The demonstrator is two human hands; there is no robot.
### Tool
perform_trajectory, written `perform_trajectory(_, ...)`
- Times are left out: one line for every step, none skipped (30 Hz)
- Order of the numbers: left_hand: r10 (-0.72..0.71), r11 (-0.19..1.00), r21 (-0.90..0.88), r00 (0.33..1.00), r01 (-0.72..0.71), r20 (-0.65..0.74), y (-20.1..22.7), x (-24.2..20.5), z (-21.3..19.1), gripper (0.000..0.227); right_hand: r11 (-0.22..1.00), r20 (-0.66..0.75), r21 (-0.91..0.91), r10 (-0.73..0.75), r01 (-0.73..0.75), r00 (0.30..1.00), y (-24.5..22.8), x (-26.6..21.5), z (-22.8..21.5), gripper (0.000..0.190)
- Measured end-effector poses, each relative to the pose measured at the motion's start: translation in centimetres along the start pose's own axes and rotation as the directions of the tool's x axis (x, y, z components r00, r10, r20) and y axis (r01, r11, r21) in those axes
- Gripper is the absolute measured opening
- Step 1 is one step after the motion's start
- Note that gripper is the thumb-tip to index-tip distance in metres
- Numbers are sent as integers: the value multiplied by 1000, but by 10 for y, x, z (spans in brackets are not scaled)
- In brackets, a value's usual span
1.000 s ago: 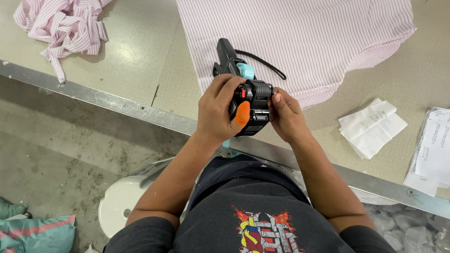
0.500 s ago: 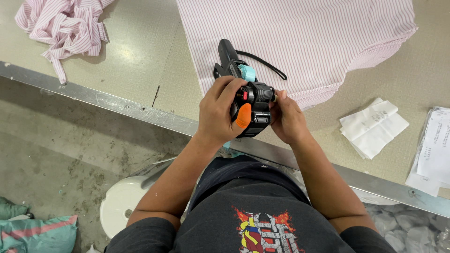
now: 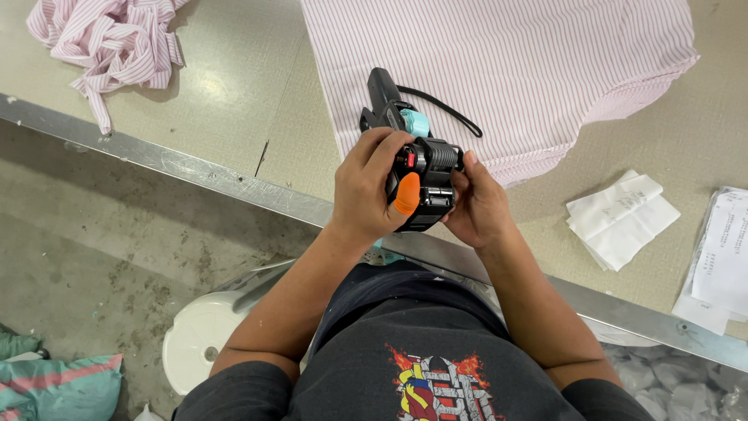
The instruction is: The person organizes a stack of striped fabric pieces by hand, then uses shears to cut a small label from a paper sheet and applies it to the fabric using a handheld tagging gun.
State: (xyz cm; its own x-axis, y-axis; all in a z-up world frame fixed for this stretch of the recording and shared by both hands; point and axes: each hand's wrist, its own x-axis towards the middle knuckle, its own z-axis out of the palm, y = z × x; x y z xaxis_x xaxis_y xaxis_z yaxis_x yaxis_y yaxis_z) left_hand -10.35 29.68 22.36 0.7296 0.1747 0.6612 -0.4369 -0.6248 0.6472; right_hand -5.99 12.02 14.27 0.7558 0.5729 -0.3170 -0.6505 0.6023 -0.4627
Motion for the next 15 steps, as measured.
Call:
perform_trajectory(-5, 1000, -5, 1000, 5, 2, 0, 0, 0, 46, 1000, 38, -9, -15, 15, 999, 0, 1, -3, 47)
perform_trajectory(-10, 1000, -11, 1000, 10, 5, 0, 0, 0, 46, 999, 75, -16, -30, 31, 997, 0, 1, -6, 45)
perform_trajectory(-11, 1000, -12, 1000, 11, 6, 1, 0, -1, 46, 999, 73, -16, -30, 31, 997, 0, 4, -12, 45)
perform_trajectory(-8, 1000, -10, 1000, 8, 7, 1, 1, -1, 46, 997, 107, -41, -63, 67, 992, 0, 6, -18, 43)
perform_trajectory(-5, 1000, -8, 1000, 5, 8, 1, 1, -1, 46, 992, 141, -65, -94, 104, 985, 0, 9, -24, 40)
perform_trajectory(-4, 1000, -9, 1000, 4, 8, 0, 1, 0, 46, 992, 140, -65, -96, 105, 985, -1, 13, -29, 40)
perform_trajectory(-2, 1000, -1, 1000, 2, 10, 0, 1, 0, 46, 983, 196, -103, -129, 151, 972, -1, 17, -34, 38)
perform_trajectory(0, 1000, 6, 1000, 0, 12, -1, 0, 0, 45, 970, 252, -139, -159, 198, 955, -2, 21, -39, 35)
perform_trajectory(0, 1000, 4, 1000, 0, 13, -1, 1, 1, 45, 970, 250, -139, -160, 199, 955, 0, 25, -48, 35)
perform_trajectory(3, 1000, 5, 1000, -3, 10, -1, 1, 1, 45, 963, 281, -147, -179, 227, 943, 1, 30, -57, 33)
perform_trajectory(7, 1000, 5, 1000, -7, 8, -1, 2, 1, 45, 955, 311, -155, -197, 254, 930, 3, 35, -66, 31)
perform_trajectory(7, 1000, 5, 1000, -7, 8, -1, 2, 0, 45, 955, 310, -155, -198, 255, 930, 1, 30, -56, 31)
perform_trajectory(7, 1000, 1, 1000, -7, 4, -1, 2, 0, 45, 954, 301, -169, -188, 247, 935, -1, 26, -46, 32)
perform_trajectory(8, 1000, -4, 1000, -8, 0, -1, 3, 0, 45, 954, 291, -184, -179, 239, 940, -3, 22, -36, 33)
perform_trajectory(9, 1000, -4, 1000, -9, 1, -1, 3, 0, 45, 953, 291, -183, -180, 240, 939, -2, 18, -30, 33)
